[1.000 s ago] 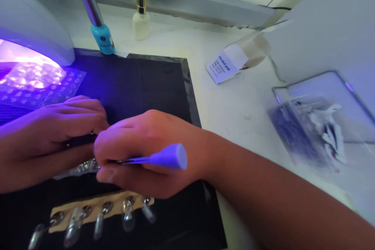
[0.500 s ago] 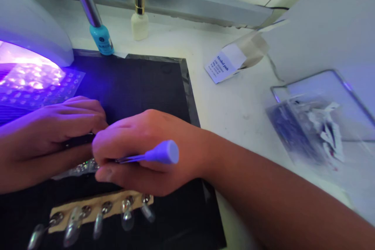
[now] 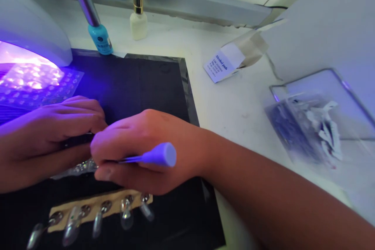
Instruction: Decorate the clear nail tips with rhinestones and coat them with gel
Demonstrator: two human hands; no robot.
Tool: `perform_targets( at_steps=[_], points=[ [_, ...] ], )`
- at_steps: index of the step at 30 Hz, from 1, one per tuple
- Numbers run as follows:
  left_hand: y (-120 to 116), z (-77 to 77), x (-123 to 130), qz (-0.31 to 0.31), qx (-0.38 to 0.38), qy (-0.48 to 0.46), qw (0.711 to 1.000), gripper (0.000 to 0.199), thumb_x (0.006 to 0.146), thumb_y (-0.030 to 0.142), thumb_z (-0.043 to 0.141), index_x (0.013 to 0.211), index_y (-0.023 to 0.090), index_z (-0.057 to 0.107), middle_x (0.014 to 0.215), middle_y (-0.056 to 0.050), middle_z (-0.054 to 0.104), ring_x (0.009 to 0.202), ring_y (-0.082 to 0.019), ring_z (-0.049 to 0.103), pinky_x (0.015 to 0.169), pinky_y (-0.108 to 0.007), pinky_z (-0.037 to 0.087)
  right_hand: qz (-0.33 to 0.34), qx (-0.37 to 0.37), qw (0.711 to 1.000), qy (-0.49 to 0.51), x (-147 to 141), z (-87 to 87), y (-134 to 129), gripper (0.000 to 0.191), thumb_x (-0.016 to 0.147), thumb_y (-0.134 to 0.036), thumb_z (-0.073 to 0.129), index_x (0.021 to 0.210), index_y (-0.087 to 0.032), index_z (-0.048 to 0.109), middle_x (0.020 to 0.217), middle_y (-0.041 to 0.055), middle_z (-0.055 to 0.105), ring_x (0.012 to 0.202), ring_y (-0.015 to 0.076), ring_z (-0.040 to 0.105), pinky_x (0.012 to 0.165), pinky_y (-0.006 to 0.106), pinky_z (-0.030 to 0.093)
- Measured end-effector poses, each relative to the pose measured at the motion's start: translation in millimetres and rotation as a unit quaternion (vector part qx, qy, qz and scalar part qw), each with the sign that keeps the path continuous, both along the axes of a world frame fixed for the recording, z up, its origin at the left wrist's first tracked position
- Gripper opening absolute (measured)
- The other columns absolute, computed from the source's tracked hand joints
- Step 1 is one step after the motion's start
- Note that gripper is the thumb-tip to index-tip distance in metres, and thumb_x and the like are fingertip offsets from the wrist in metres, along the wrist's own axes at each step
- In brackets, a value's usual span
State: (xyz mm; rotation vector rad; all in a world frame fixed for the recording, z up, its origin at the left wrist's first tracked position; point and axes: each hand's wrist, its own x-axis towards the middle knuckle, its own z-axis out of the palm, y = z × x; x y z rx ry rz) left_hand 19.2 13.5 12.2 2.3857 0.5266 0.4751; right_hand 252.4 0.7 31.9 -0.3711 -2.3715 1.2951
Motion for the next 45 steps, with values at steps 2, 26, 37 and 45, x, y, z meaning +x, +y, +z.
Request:
perform_targets(
  at_steps=[2, 26, 37, 45],
  points=[
    [0.6, -0.5, -0.3, -0.010, 0.002, 0.011, 1.000, 0.018, 0.103, 0.019, 0.046, 0.093, 0.026, 0.060, 0.079, 0.006, 0.061, 0.075, -0.013, 0.056, 0.069, -0.026, 0.041, 0.000, -0.004, 1.000, 0.001, 0.2, -0.1, 0.2, 0.023, 0.098, -0.011, 0.052, 0.076, -0.017, 0.049, 0.076, -0.0021, 0.047, 0.068, 0.0083, 0.043, 0.063, 0.018, 0.041],
    [4.5, -0.7, -3.7, -0.030, 0.009, 0.025, 0.999, 0.014, 0.104, 0.019, 0.048, 0.097, 0.025, 0.058, 0.082, 0.007, 0.059, 0.079, -0.011, 0.053, 0.074, -0.024, 0.039, -0.007, 0.017, 1.000, -0.025, 1.1, 2.7, -1.7, 0.026, 0.101, -0.011, 0.049, 0.077, -0.019, 0.046, 0.076, -0.0023, 0.046, 0.070, 0.0084, 0.046, 0.065, 0.018, 0.042],
    [4.1, -0.1, -3.9, -0.030, 0.006, 0.022, 0.999, 0.014, 0.104, 0.021, 0.048, 0.097, 0.026, 0.058, 0.082, 0.007, 0.059, 0.079, -0.010, 0.054, 0.075, -0.023, 0.039, -0.010, 0.030, 0.999, -0.021, 0.2, 2.0, -2.9, 0.027, 0.101, -0.012, 0.051, 0.075, -0.019, 0.047, 0.075, -0.0019, 0.047, 0.070, 0.0089, 0.045, 0.063, 0.018, 0.041],
    [1.5, 0.7, -0.3, -0.006, 0.001, 0.001, 1.000, 0.016, 0.102, 0.019, 0.050, 0.092, 0.025, 0.061, 0.077, 0.008, 0.058, 0.075, -0.010, 0.053, 0.075, -0.021, 0.040, -0.002, 0.016, 1.000, -0.001, 2.3, 0.9, -0.1, 0.023, 0.099, -0.010, 0.053, 0.079, -0.018, 0.048, 0.077, -0.0018, 0.052, 0.072, 0.0080, 0.050, 0.064, 0.018, 0.043]
  ],
)
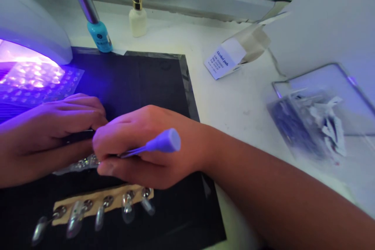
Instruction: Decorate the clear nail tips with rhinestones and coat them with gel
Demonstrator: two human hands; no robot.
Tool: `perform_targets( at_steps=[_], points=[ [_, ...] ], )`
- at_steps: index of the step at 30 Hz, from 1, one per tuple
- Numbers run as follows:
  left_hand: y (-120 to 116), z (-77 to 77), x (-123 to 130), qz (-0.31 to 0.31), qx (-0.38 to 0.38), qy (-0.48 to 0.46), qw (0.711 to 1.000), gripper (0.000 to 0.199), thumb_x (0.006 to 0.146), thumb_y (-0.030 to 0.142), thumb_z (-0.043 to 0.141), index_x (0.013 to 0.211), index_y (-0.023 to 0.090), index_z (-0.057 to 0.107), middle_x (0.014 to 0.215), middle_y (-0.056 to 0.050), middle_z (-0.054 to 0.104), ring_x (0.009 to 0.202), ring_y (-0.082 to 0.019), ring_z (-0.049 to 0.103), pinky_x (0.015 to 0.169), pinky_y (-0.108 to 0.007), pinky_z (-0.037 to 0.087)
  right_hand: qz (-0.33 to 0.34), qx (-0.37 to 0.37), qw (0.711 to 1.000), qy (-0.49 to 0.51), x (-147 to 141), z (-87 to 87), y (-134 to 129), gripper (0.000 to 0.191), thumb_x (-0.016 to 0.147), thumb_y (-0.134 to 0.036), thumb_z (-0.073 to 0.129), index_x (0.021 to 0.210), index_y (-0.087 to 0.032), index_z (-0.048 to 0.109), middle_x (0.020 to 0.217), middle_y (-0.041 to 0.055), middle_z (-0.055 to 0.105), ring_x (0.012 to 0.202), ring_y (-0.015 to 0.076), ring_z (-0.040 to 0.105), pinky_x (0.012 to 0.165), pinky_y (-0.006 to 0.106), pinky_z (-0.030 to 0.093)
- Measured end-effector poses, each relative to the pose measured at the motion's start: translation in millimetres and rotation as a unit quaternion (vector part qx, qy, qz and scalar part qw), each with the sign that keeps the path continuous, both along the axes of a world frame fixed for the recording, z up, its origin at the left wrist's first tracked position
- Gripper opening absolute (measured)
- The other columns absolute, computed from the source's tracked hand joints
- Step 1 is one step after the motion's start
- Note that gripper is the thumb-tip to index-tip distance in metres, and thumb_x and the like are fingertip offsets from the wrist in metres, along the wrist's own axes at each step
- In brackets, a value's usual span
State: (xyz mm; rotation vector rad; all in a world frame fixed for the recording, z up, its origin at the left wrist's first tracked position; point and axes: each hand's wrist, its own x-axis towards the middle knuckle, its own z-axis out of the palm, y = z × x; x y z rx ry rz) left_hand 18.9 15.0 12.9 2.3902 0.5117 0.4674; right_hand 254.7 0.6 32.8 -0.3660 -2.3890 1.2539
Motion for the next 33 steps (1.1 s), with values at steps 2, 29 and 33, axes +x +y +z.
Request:
perform_targets(
  at_steps=[2, 29, 33],
  points=[
    [-1, 1.4, 1, -0.002, -0.003, -0.003, 1.000, 0.017, 0.102, 0.018, 0.050, 0.090, 0.024, 0.060, 0.076, 0.008, 0.058, 0.075, -0.010, 0.053, 0.075, -0.021, 0.040, 0.000, -0.005, 1.000, 0.008, 0, -0.1, 1, 0.023, 0.098, -0.010, 0.055, 0.078, -0.018, 0.048, 0.076, -0.0018, 0.051, 0.070, 0.0081, 0.047, 0.063, 0.017, 0.042],
    [-20, 21.1, -12, 0.140, 0.036, -0.002, 0.989, 0.023, 0.096, 0.036, 0.056, 0.106, 0.020, 0.068, 0.091, -0.003, 0.065, 0.088, -0.020, 0.057, 0.080, -0.036, 0.041, -0.092, 0.169, 0.977, 0.091, 16, 19.9, -68, 0.026, 0.106, -0.025, 0.048, 0.085, -0.014, 0.059, 0.071, -0.0006, 0.057, 0.061, 0.0083, 0.053, 0.058, 0.020, 0.043],
    [-57, 39.4, -18, 0.170, 0.050, -0.035, 0.984, 0.016, 0.101, 0.033, 0.053, 0.101, 0.023, 0.065, 0.089, 0.000, 0.064, 0.084, -0.017, 0.056, 0.075, -0.033, 0.041, -0.078, 0.181, 0.977, 0.085, 16, 15.5, -64, 0.027, 0.106, -0.024, 0.047, 0.085, -0.014, 0.059, 0.072, 0.0001, 0.058, 0.062, 0.0087, 0.053, 0.058, 0.021, 0.043]
  ],
)
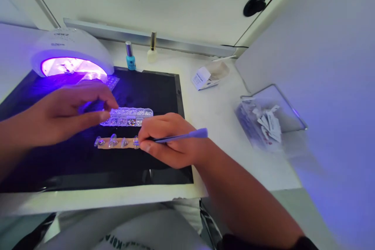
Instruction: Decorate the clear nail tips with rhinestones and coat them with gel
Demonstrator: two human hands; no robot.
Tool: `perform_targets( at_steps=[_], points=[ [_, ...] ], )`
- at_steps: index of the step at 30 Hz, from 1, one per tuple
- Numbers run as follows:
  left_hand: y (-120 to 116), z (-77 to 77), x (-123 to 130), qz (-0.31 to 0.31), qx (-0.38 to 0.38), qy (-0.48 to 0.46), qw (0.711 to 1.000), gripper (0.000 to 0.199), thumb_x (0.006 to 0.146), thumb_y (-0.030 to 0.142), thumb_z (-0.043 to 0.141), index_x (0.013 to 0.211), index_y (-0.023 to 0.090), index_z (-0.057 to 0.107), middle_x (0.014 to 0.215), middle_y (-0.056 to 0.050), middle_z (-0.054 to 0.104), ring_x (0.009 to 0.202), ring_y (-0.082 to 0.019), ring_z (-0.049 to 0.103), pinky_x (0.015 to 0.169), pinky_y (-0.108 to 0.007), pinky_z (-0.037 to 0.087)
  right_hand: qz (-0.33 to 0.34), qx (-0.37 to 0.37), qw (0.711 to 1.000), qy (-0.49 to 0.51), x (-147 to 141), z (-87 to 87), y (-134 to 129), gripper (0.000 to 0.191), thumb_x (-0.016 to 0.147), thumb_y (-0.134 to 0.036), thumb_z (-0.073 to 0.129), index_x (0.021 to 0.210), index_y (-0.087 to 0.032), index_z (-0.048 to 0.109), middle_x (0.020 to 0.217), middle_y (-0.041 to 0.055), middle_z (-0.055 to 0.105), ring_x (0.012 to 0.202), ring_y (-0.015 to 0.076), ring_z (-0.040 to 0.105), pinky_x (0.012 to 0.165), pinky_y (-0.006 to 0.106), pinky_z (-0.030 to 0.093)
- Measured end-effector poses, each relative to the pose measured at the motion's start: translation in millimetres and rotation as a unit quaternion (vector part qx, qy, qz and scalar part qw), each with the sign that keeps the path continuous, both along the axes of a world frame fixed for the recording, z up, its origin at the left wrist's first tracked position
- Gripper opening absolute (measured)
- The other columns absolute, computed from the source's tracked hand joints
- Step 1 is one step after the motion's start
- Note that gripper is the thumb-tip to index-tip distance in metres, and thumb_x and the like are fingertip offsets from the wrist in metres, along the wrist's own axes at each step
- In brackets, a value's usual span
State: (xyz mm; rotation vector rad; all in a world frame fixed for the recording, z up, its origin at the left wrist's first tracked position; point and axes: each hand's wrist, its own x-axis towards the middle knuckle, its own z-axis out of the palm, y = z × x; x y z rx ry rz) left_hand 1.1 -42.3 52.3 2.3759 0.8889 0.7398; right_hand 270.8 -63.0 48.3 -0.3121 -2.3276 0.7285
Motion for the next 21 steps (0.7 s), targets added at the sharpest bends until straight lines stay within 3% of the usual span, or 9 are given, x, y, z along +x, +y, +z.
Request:
perform_targets(
  at_steps=[4, 10, 21],
  points=[
    [-28, -9.1, 0, -0.020, -0.003, -0.052, 0.998, 0.011, 0.101, 0.022, 0.051, 0.097, 0.021, 0.061, 0.091, -0.001, 0.061, 0.087, -0.017, 0.054, 0.081, -0.035, 0.042, 0.008, 0.003, 1.000, -0.001, 1, -4.3, 4, 0.028, 0.108, -0.027, 0.045, 0.085, -0.015, 0.057, 0.071, -0.0005, 0.057, 0.064, 0.0088, 0.053, 0.059, 0.020, 0.042],
    [-28, -29.0, 2, -0.101, -0.002, -0.023, 0.995, 0.017, 0.097, 0.017, 0.052, 0.101, 0.024, 0.067, 0.096, -0.002, 0.059, 0.088, -0.019, 0.052, 0.083, -0.039, 0.037, -0.015, 0.028, 0.999, -0.033, 4, -4.9, -2, 0.026, 0.109, -0.026, 0.041, 0.090, -0.016, 0.057, 0.077, 0.0011, 0.060, 0.068, 0.0102, 0.055, 0.064, 0.022, 0.047],
    [-23, -25.8, 7, -0.158, 0.038, 0.070, 0.984, 0.029, 0.095, 0.018, 0.053, 0.120, 0.027, 0.066, 0.103, -0.005, 0.056, 0.093, -0.022, 0.053, 0.086, -0.042, 0.043, -0.018, 0.009, 0.999, -0.046, 3, -6.9, -2, 0.031, 0.110, -0.030, 0.043, 0.088, -0.016, 0.060, 0.078, 0.0016, 0.061, 0.067, 0.0101, 0.055, 0.063, 0.021, 0.046]
  ],
)
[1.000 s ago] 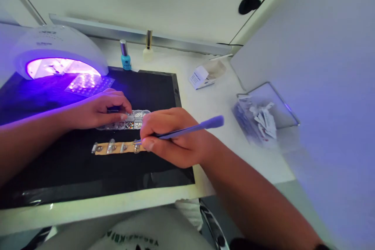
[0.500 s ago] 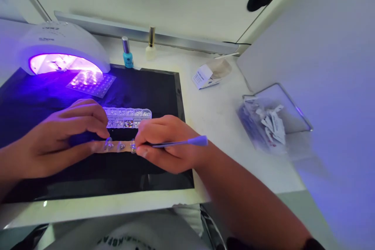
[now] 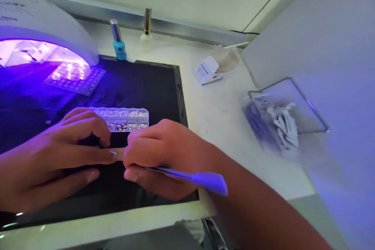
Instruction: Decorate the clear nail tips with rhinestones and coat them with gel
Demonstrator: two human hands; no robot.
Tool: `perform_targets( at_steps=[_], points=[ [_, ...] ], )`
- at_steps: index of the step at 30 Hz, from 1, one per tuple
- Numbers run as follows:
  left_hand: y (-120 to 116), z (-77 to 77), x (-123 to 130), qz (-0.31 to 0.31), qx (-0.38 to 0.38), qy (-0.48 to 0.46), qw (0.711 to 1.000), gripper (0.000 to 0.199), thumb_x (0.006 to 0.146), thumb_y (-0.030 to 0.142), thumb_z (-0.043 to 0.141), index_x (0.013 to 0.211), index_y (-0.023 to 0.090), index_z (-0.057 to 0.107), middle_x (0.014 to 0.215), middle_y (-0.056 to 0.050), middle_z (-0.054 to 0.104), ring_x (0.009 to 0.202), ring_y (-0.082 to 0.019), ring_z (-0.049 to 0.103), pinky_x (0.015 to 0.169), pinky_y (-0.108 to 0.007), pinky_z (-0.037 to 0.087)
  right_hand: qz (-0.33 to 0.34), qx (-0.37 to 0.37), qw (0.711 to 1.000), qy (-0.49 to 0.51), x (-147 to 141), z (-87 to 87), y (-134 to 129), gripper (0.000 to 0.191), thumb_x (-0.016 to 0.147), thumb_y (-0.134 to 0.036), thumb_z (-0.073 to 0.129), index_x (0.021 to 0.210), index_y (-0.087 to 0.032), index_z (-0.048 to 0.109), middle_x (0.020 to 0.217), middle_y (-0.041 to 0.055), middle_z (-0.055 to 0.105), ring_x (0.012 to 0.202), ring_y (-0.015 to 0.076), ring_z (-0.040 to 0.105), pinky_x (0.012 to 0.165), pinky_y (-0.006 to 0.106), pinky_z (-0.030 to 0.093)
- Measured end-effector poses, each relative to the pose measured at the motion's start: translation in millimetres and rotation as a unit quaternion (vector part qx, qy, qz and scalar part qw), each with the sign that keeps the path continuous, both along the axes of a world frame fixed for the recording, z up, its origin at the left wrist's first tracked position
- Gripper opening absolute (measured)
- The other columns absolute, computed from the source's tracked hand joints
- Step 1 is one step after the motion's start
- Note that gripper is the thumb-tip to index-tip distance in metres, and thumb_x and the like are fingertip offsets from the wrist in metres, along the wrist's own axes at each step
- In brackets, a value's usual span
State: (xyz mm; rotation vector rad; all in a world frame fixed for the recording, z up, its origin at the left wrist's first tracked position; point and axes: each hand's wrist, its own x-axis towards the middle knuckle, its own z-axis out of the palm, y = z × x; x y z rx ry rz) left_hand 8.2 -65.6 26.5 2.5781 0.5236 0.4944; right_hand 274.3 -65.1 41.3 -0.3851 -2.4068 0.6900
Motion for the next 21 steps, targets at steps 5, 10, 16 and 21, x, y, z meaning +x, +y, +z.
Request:
perform_targets(
  at_steps=[5, 10, 16, 21],
  points=[
    [-1.2, -2.5, 1.3, 0.005, -0.005, 0.004, 1.000, 0.031, 0.095, 0.020, 0.053, 0.122, 0.029, 0.066, 0.101, -0.006, 0.057, 0.092, -0.023, 0.052, 0.085, -0.043, 0.045, -0.013, 0.008, 1.000, -0.022, 2.0, 1.2, -3.4, 0.028, 0.109, -0.031, 0.044, 0.089, -0.017, 0.058, 0.079, 0.0011, 0.061, 0.070, 0.0105, 0.058, 0.063, 0.023, 0.045],
    [-2.0, -3.9, 2.5, 0.009, -0.009, 0.001, 1.000, 0.038, 0.095, 0.021, 0.052, 0.130, 0.030, 0.064, 0.101, -0.005, 0.057, 0.090, -0.023, 0.052, 0.085, -0.043, 0.046, -0.028, -0.003, 0.999, -0.025, 2.8, 2.6, -5.0, 0.026, 0.108, -0.032, 0.048, 0.090, -0.017, 0.060, 0.082, 0.0011, 0.063, 0.070, 0.0101, 0.059, 0.064, 0.022, 0.046],
    [-2.5, -4.9, 3.2, 0.023, -0.017, 0.006, 1.000, 0.034, 0.097, 0.024, 0.051, 0.127, 0.030, 0.065, 0.103, -0.006, 0.056, 0.092, -0.023, 0.051, 0.084, -0.043, 0.044, -0.023, -0.020, 0.999, -0.028, 1.6, 3.7, -5.3, 0.024, 0.106, -0.029, 0.051, 0.088, -0.017, 0.060, 0.080, 0.0002, 0.064, 0.071, 0.0098, 0.060, 0.063, 0.022, 0.047],
    [-0.3, -4.3, 2.2, 0.003, -0.016, 0.014, 1.000, 0.040, 0.097, 0.024, 0.051, 0.136, 0.031, 0.060, 0.105, -0.006, 0.057, 0.093, -0.024, 0.052, 0.086, -0.044, 0.046, -0.023, -0.022, 0.999, -0.033, 1.6, 4.0, -4.7, 0.024, 0.106, -0.029, 0.052, 0.087, -0.017, 0.059, 0.079, -0.0006, 0.064, 0.071, 0.0097, 0.060, 0.063, 0.023, 0.046]
  ],
)
